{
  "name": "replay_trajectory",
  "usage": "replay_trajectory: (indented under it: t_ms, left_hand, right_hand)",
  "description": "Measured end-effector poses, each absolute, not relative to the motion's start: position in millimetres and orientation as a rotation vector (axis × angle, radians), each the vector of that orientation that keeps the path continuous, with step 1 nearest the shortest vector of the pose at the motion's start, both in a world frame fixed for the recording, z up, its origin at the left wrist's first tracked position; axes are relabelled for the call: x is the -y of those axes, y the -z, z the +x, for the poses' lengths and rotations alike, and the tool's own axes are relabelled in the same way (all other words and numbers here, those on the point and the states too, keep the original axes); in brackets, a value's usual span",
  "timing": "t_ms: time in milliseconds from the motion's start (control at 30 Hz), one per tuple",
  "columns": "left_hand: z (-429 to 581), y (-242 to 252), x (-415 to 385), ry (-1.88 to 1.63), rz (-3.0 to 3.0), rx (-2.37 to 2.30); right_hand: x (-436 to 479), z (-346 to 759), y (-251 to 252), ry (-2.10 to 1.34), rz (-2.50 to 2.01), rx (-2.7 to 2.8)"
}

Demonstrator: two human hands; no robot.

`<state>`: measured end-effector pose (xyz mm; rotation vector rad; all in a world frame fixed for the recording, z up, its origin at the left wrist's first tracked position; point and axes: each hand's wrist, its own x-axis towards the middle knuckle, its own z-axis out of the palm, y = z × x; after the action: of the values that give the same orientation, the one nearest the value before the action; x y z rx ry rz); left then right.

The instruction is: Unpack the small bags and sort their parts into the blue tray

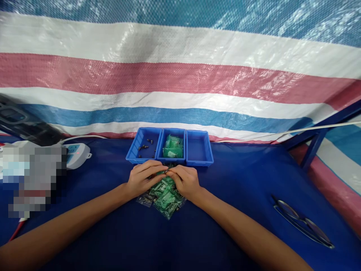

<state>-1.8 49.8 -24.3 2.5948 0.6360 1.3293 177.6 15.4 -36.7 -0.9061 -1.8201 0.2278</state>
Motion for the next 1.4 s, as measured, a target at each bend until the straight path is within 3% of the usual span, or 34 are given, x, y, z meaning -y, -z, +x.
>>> replay_trajectory:
  t_ms: [967, 1400]
  left_hand:
    - [-4.6, 24.5, -48.0, -1.389, 2.367, -0.771]
    - [-27.7, -34.2, -79.4, -1.449, 2.259, -1.329]
  right_hand:
    - [-14.1, 177.4, 35.5, -0.275, -0.960, 1.809]
    - [-14.0, 174.9, 34.2, -0.287, -0.941, 1.784]
